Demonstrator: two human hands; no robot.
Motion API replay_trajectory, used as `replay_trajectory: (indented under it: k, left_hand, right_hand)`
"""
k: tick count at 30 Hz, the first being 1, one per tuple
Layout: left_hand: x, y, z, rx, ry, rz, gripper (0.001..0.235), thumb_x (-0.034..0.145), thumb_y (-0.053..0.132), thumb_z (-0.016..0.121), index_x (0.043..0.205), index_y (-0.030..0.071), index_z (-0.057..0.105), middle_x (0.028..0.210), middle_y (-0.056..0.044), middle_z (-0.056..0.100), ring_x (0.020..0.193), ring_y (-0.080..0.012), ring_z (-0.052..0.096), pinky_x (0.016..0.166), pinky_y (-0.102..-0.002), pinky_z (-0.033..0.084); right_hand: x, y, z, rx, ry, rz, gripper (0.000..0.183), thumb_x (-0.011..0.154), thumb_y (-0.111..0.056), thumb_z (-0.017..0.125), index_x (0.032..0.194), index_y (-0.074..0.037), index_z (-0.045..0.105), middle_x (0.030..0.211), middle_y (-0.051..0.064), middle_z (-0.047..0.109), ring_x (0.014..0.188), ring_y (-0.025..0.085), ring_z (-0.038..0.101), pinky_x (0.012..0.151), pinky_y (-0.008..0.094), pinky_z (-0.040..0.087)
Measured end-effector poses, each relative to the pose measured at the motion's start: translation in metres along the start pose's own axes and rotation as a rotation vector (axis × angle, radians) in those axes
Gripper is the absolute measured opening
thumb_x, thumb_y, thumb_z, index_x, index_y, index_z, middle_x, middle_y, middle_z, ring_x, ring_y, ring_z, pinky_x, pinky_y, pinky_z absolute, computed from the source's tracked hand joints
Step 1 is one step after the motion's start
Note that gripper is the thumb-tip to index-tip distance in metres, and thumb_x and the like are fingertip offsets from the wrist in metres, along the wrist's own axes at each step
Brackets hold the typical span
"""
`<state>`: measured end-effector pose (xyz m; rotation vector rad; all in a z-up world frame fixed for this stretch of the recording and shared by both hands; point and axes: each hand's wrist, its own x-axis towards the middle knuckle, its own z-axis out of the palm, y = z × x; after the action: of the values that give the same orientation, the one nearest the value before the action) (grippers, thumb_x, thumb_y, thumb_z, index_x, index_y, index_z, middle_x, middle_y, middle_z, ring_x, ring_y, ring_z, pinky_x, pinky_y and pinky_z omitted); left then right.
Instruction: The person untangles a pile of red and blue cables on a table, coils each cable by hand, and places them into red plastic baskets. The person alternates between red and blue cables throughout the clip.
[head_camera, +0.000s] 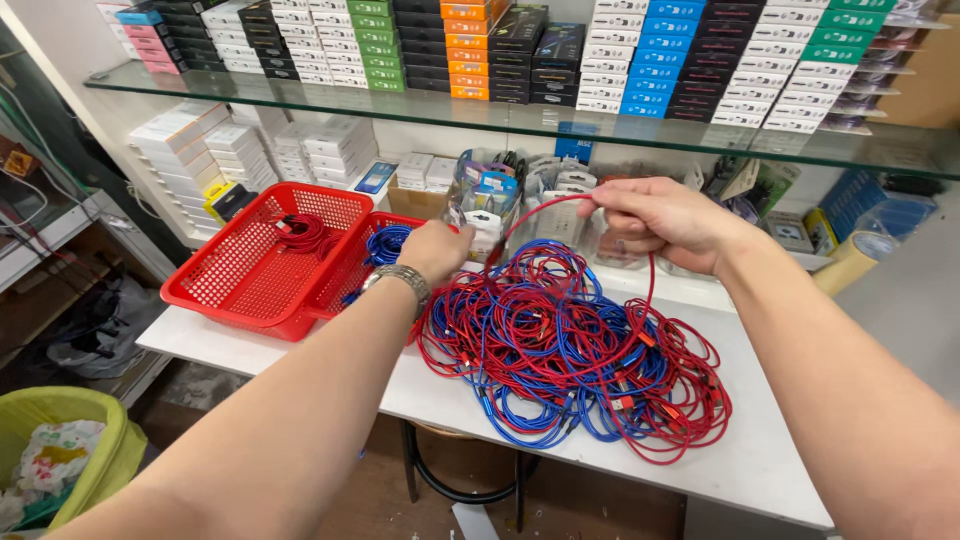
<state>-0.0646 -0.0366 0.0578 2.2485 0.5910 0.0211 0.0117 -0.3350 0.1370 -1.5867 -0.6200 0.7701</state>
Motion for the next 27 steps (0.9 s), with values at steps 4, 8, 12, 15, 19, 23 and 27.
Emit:
replay_trajectory:
  k: [4, 8, 12, 15, 19, 23, 27]
  left_hand:
    - [-0.009, 0.06, 0.024, -0.484, -0.235, 0.455, 0.049, 0.1, 0.047, 0.057, 0.12, 0.005, 0.072, 0.1, -0.005, 0.074, 0.095, -0.0149, 0.067, 0.084, -0.026, 0.051]
    - [-0.009, 0.072, 0.03, -0.616, -0.523, 0.454, 0.032, 0.099, 0.033, 0.067, 0.112, 0.006, 0.078, 0.08, 0.002, 0.063, 0.067, -0.0079, 0.054, 0.065, -0.025, 0.048]
    - [0.01, 0.051, 0.013, -0.575, -0.267, 0.33, 0.026, 0.096, 0.03, 0.07, 0.1, 0.007, 0.082, 0.077, 0.001, 0.063, 0.064, -0.0086, 0.051, 0.063, -0.024, 0.047]
    - [0.026, 0.026, -0.003, -0.724, 0.044, 0.126, 0.025, 0.096, 0.028, 0.067, 0.098, 0.007, 0.081, 0.087, 0.005, 0.074, 0.066, -0.0085, 0.058, 0.066, -0.025, 0.053]
    - [0.03, 0.006, -0.004, -0.802, 0.407, 0.038, 0.019, 0.095, 0.021, 0.071, 0.094, 0.004, 0.082, 0.081, -0.005, 0.076, 0.064, -0.0095, 0.061, 0.059, -0.028, 0.05]
    - [0.015, 0.013, 0.02, -0.715, 0.226, 0.101, 0.021, 0.096, 0.023, 0.074, 0.095, 0.004, 0.083, 0.071, -0.007, 0.067, 0.056, -0.014, 0.049, 0.05, -0.031, 0.039]
    - [-0.005, 0.038, 0.051, -0.341, -0.056, 0.288, 0.024, 0.09, 0.033, 0.073, 0.095, 0.011, 0.083, 0.069, 0.0, 0.072, 0.055, -0.0079, 0.056, 0.05, -0.024, 0.045]
  right_hand:
    - [0.001, -0.009, 0.024, -0.078, 0.01, 0.115, 0.031, 0.106, -0.031, 0.05, 0.108, -0.003, 0.064, 0.058, -0.007, 0.035, 0.051, 0.007, 0.025, 0.046, 0.026, 0.02]
    - [-0.015, -0.002, 0.017, 0.052, 0.071, 0.127, 0.034, 0.104, -0.032, 0.052, 0.116, -0.005, 0.069, 0.057, -0.01, 0.031, 0.05, 0.006, 0.022, 0.045, 0.025, 0.018]
    - [-0.041, 0.016, -0.011, 0.121, 0.15, 0.211, 0.035, 0.103, -0.033, 0.054, 0.117, -0.004, 0.068, 0.058, -0.01, 0.032, 0.05, 0.005, 0.019, 0.044, 0.024, 0.015]
    - [-0.063, 0.034, -0.037, 0.13, 0.222, 0.337, 0.035, 0.1, -0.033, 0.056, 0.118, -0.005, 0.069, 0.057, -0.009, 0.031, 0.048, 0.005, 0.018, 0.042, 0.024, 0.013]
    - [-0.085, 0.064, -0.072, -0.198, 0.313, 0.734, 0.041, 0.095, -0.035, 0.066, 0.121, -0.005, 0.075, 0.061, -0.005, 0.041, 0.049, 0.006, 0.023, 0.042, 0.025, 0.016]
    - [-0.069, 0.083, -0.076, -0.988, 0.303, 1.005, 0.052, 0.092, -0.041, 0.079, 0.125, -0.001, 0.072, 0.09, 0.007, 0.069, 0.066, 0.017, 0.055, 0.057, 0.032, 0.048]
    - [-0.021, 0.081, -0.029, -1.065, 0.244, 0.077, 0.071, 0.087, -0.041, 0.069, 0.15, -0.018, 0.049, 0.154, 0.012, 0.049, 0.14, 0.025, 0.045, 0.117, 0.037, 0.036]
